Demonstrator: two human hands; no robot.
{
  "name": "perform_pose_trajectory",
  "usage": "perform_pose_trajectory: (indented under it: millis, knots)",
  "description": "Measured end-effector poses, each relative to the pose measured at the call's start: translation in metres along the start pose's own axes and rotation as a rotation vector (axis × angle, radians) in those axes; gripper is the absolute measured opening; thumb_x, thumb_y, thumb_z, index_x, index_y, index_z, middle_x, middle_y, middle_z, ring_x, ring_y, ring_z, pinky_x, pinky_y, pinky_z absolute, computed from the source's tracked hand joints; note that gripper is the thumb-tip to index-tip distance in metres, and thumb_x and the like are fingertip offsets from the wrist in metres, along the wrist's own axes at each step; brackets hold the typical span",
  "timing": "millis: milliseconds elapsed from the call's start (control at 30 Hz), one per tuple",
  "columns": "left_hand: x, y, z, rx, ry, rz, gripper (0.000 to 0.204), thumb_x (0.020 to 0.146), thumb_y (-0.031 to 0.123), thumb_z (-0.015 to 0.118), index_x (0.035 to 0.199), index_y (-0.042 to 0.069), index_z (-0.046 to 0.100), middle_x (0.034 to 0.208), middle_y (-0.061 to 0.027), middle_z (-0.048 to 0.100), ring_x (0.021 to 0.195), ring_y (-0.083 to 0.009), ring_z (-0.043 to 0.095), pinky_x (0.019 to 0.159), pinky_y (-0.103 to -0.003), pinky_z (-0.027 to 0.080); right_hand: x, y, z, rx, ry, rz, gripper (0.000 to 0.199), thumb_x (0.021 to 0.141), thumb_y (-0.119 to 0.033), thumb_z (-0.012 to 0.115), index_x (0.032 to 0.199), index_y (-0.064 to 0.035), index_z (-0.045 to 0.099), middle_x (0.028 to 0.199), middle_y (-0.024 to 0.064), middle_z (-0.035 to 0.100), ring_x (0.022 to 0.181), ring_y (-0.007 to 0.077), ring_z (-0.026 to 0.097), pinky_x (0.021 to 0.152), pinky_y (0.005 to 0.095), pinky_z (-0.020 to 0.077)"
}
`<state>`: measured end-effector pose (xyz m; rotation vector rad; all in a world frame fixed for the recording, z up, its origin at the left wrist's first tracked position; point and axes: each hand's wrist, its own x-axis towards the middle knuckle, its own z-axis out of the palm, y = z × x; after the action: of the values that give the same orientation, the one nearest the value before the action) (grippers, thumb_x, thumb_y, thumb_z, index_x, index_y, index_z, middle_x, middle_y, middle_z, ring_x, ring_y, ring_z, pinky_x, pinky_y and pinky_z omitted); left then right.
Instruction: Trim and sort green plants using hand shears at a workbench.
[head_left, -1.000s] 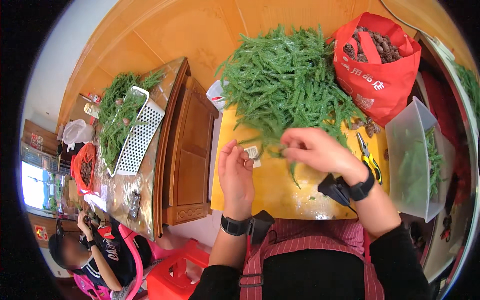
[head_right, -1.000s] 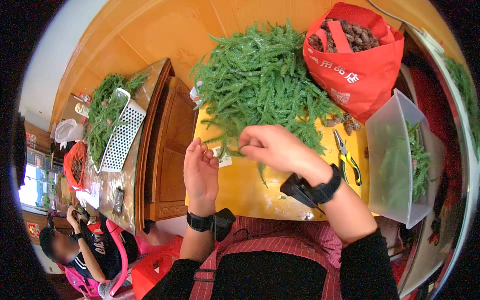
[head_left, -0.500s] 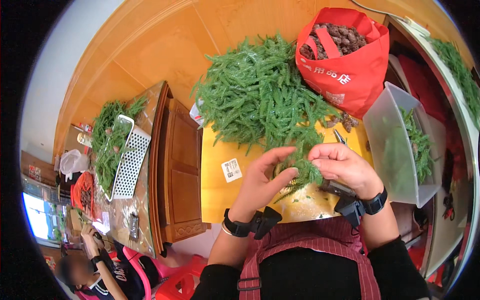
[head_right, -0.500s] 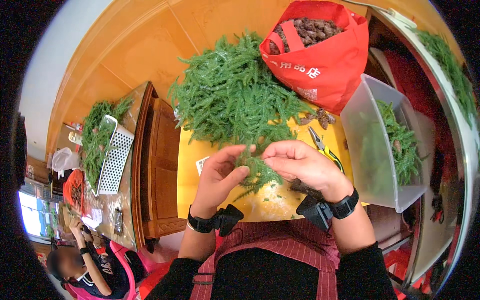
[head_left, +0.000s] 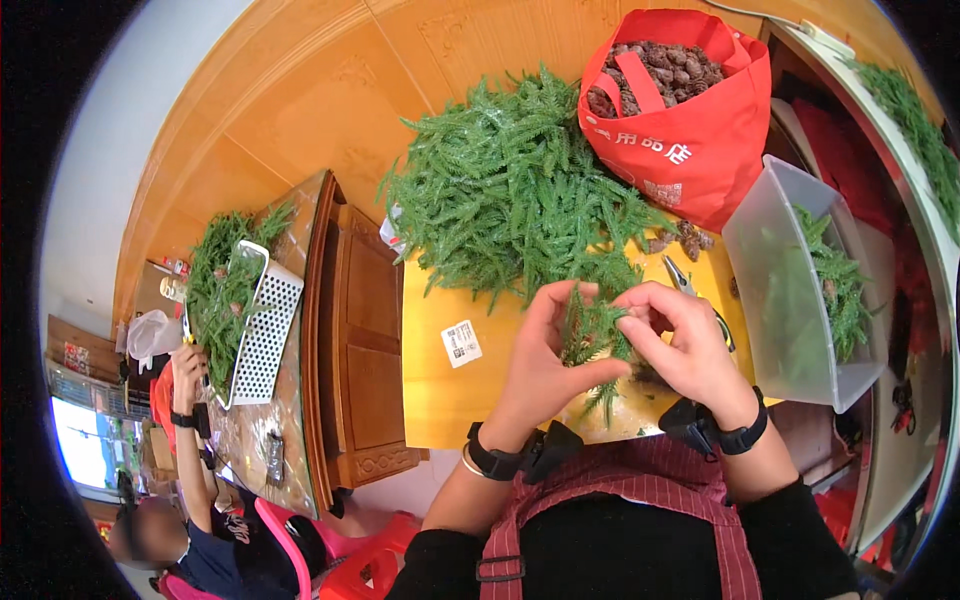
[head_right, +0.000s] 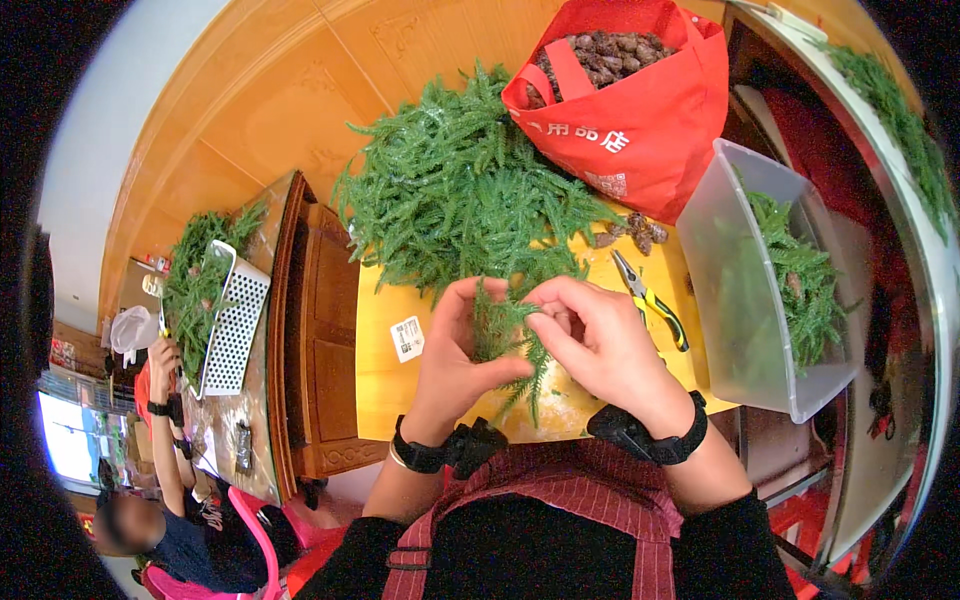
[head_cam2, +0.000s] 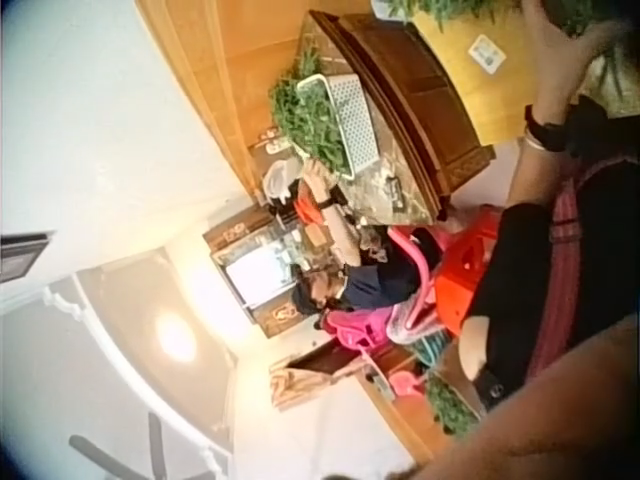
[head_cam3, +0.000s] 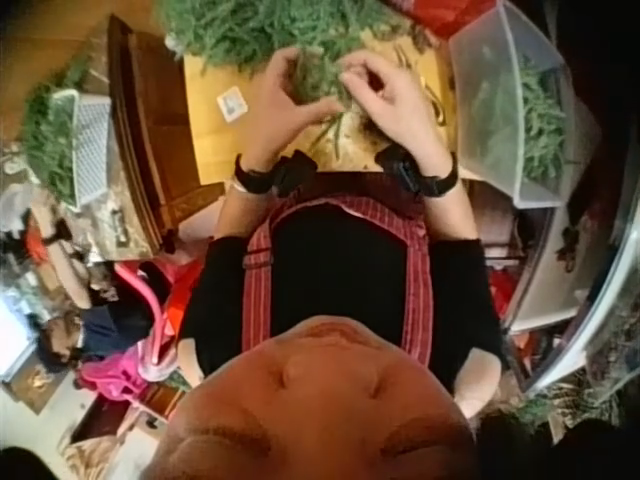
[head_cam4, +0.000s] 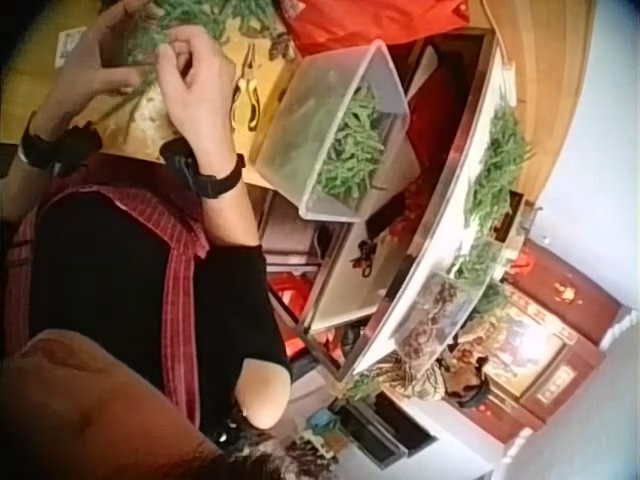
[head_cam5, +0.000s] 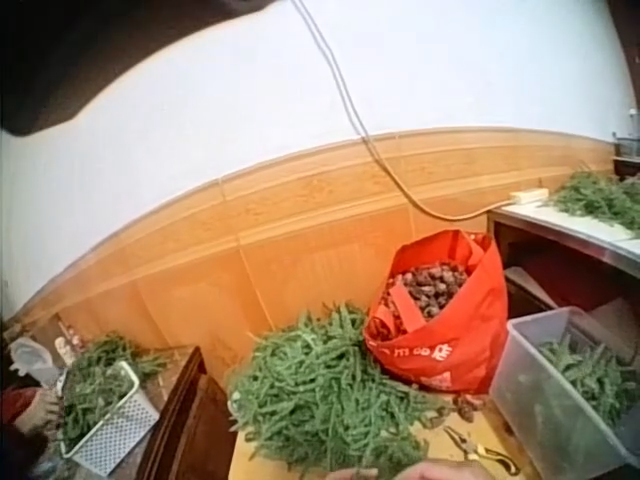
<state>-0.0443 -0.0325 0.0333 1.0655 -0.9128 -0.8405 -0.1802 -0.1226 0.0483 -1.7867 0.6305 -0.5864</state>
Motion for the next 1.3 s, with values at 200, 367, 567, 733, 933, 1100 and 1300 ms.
perform_pose_trajectory:
  millis: [200,367,567,733,933,1100,1300]
  knots:
    - [-0.002,-0.006,-0.008,-0.009,-0.007,-0.158,0.028,0.082,0.001,0.057,0.108,0.001,0.048,0.097,-0.0033,0.053,0.086,-0.0090,0.053,0.073,-0.021,0.043,-0.002,0.002,0.002,-0.198,0.079,-0.187,0.015,0.078,-0.006,0.060,0.092,-0.0015,0.057,0.067,0.0034,0.054,0.059,0.0088,0.052,0.052,0.0222,0.0415]
    - [0.000,-0.008,-0.008,-0.022,-0.052,-0.190,0.019,0.087,0.003,0.050,0.106,0.000,0.049,0.096,-0.0038,0.051,0.071,-0.0069,0.052,0.067,-0.020,0.043,-0.004,0.002,0.002,-0.199,0.126,-0.221,0.016,0.074,-0.005,0.062,0.089,-0.0021,0.057,0.066,0.0033,0.054,0.059,0.0102,0.053,0.052,0.0225,0.0445]
    - [0.003,-0.015,-0.007,0.127,0.005,0.092,0.013,0.086,0.000,0.048,0.100,0.002,0.049,0.098,-0.0058,0.047,0.087,-0.0108,0.051,0.076,-0.025,0.042,-0.006,0.001,0.001,-0.193,0.109,-0.133,0.013,0.074,-0.005,0.063,0.085,-0.0019,0.056,0.067,0.0028,0.053,0.060,0.0101,0.053,0.052,0.0220,0.0459]
    - [0.000,-0.015,-0.010,0.416,0.140,0.252,0.025,0.077,0.004,0.061,0.100,0.004,0.049,0.106,-0.0092,0.048,0.100,-0.0195,0.049,0.086,-0.032,0.040,-0.007,0.001,-0.003,-0.215,0.135,-0.106,0.013,0.074,-0.006,0.063,0.084,-0.0017,0.055,0.067,0.0018,0.052,0.059,0.0090,0.051,0.051,0.0219,0.0445]
    - [0.002,-0.003,-0.007,0.917,-0.178,0.596,0.060,0.056,0.019,0.080,0.104,0.004,0.048,0.122,-0.0185,0.044,0.111,-0.0336,0.045,0.092,-0.041,0.038,-0.008,0.002,-0.006,-0.164,0.115,-0.057,0.016,0.075,-0.007,0.063,0.086,-0.0016,0.053,0.066,-0.0001,0.050,0.058,0.0049,0.048,0.050,0.0199,0.0410]
    - [-0.002,-0.011,-0.009,0.880,-0.308,0.463,0.081,0.052,0.018,0.082,0.121,0.002,0.041,0.124,-0.0196,0.044,0.114,-0.0351,0.044,0.094,-0.040,0.039,-0.009,0.005,-0.006,-0.040,0.048,0.059,0.015,0.077,-0.008,0.062,0.087,-0.0018,0.051,0.067,-0.0034,0.046,0.059,0.0010,0.043,0.049,0.0178,0.0357]
    - [0.000,-0.008,-0.005,0.899,-0.361,0.467,0.093,0.055,0.014,0.081,0.131,0.000,0.029,0.124,-0.0182,0.045,0.112,-0.0350,0.046,0.092,-0.040,0.040,-0.010,0.014,-0.011,0.048,0.038,0.085,0.014,0.080,-0.009,0.060,0.088,-0.0020,0.051,0.070,-0.0055,0.044,0.061,0.0006,0.040,0.051,0.0168,0.0341]
